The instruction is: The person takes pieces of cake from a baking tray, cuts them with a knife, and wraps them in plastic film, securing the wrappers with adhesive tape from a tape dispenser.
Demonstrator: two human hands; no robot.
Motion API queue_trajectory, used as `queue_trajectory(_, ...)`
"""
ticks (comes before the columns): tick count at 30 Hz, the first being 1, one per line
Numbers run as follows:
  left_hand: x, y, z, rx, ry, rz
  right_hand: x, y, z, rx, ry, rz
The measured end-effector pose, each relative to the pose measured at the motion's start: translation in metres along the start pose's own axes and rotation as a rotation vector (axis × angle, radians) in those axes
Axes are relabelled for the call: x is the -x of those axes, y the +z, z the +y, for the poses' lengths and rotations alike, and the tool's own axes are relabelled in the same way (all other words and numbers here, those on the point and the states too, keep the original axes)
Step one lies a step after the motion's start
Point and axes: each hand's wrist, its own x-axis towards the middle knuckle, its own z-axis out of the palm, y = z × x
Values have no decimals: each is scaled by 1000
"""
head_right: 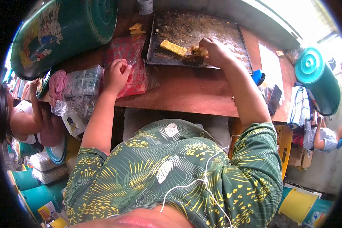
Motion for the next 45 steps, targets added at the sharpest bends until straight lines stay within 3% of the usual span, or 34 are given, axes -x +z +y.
queue_trajectory(3,1,1,0,19,-19,-2,5,-18,-18,20,92,-41)
queue_trajectory(15,0,2,-2,-3,15,22,0,-4,13,55,2,-33)
queue_trajectory(24,0,0,-1,10,10,14,6,6,6,228,36,236)
queue_trajectory(30,0,0,-1,31,-31,-11,15,-11,-13,134,195,25)
queue_trajectory(36,0,2,-5,25,4,5,22,-7,4,-14,46,50)
queue_trajectory(39,1,2,-4,15,-1,5,18,-27,13,-416,198,-95)
queue_trajectory(40,1,2,-3,10,-3,7,18,-32,19,-299,133,8)
queue_trajectory(41,1,2,-3,14,-7,0,15,-34,33,-401,219,29)
queue_trajectory(43,0,2,-4,24,-14,-12,14,-41,42,-283,247,225)
queue_trajectory(44,-1,2,-5,17,-3,-8,13,-40,54,127,113,472)
queue_trajectory(45,-1,2,-5,11,5,-4,9,-42,56,300,81,575)
